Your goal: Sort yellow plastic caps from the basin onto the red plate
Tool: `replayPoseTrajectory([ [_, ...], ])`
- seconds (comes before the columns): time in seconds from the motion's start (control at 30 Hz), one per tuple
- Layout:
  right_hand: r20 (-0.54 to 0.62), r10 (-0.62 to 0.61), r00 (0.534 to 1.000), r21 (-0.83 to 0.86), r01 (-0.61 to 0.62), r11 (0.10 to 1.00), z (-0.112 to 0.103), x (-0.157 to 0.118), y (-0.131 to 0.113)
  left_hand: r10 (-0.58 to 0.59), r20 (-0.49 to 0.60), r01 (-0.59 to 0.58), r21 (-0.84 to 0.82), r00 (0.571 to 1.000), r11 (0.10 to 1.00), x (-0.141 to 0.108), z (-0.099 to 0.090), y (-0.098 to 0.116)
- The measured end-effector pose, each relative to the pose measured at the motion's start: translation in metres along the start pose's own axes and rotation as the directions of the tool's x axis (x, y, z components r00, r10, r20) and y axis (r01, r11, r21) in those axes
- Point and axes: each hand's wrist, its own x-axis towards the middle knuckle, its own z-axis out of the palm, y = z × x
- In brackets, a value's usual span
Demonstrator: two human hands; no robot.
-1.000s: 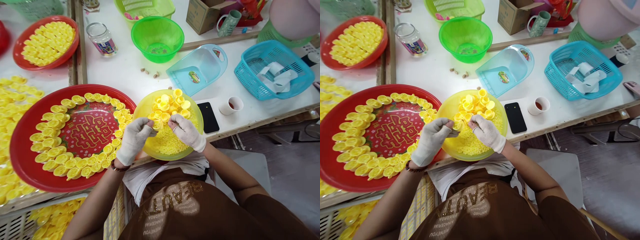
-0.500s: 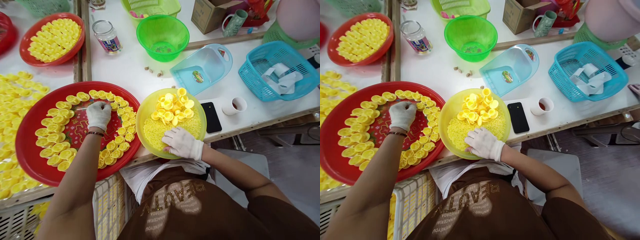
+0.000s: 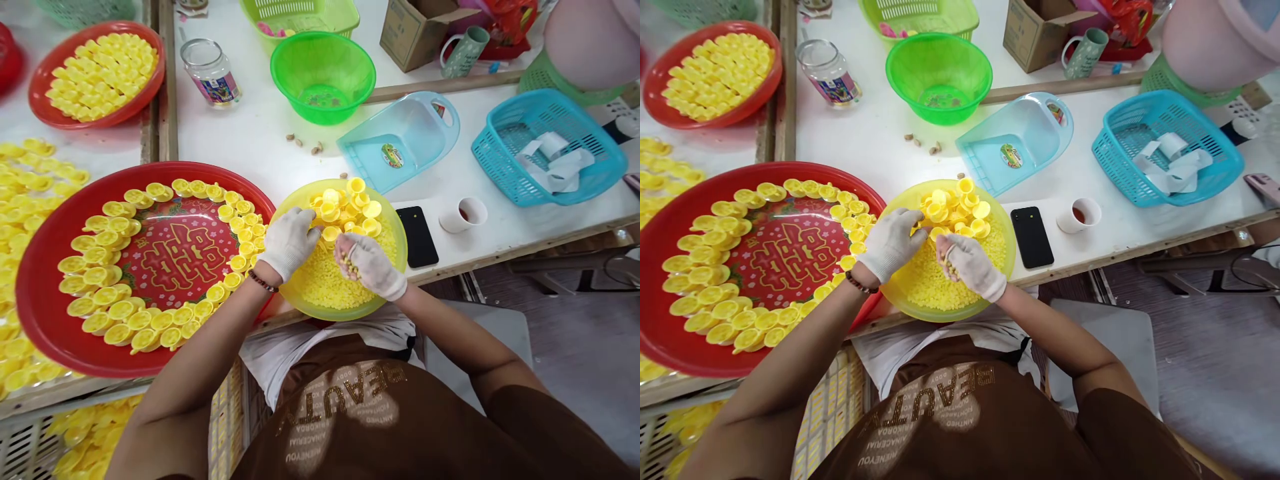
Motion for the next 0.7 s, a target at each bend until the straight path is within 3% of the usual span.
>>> replayPoseTrajectory([
  [0.1, -0.031, 0.106, 0.994, 0.29, -0.093, 0.952, -0.006, 0.005, -0.005, 0.013, 0.034, -0.011, -0.035, 0.999, 0.999, 0.009, 0.008, -0.002],
  [0.2, -0.071, 0.132, 0.989, 0.422, -0.09, 0.902, -0.009, 0.008, -0.009, 0.002, 0.004, -0.001, -0.089, 1.0, 0.996, 0.003, 0.008, -0.008],
  [0.37, -0.218, -0.013, 0.976, 0.404, 0.102, 0.909, 0.001, 0.014, -0.018, 0.034, -0.158, -0.051, -0.108, 0.987, 0.993, -0.036, 0.002, -0.005],
  [0.53, -0.288, -0.257, 0.922, 0.322, 0.346, 0.881, 0.023, 0.022, -0.022, 0.082, -0.113, -0.096, -0.117, 0.99, 0.989, -0.068, 0.009, 0.012],
  [0.7, -0.325, -0.369, 0.871, 0.238, 0.453, 0.859, 0.036, 0.023, -0.018, 0.09, -0.12, -0.108, -0.15, 0.989, 0.983, -0.074, 0.021, 0.02],
])
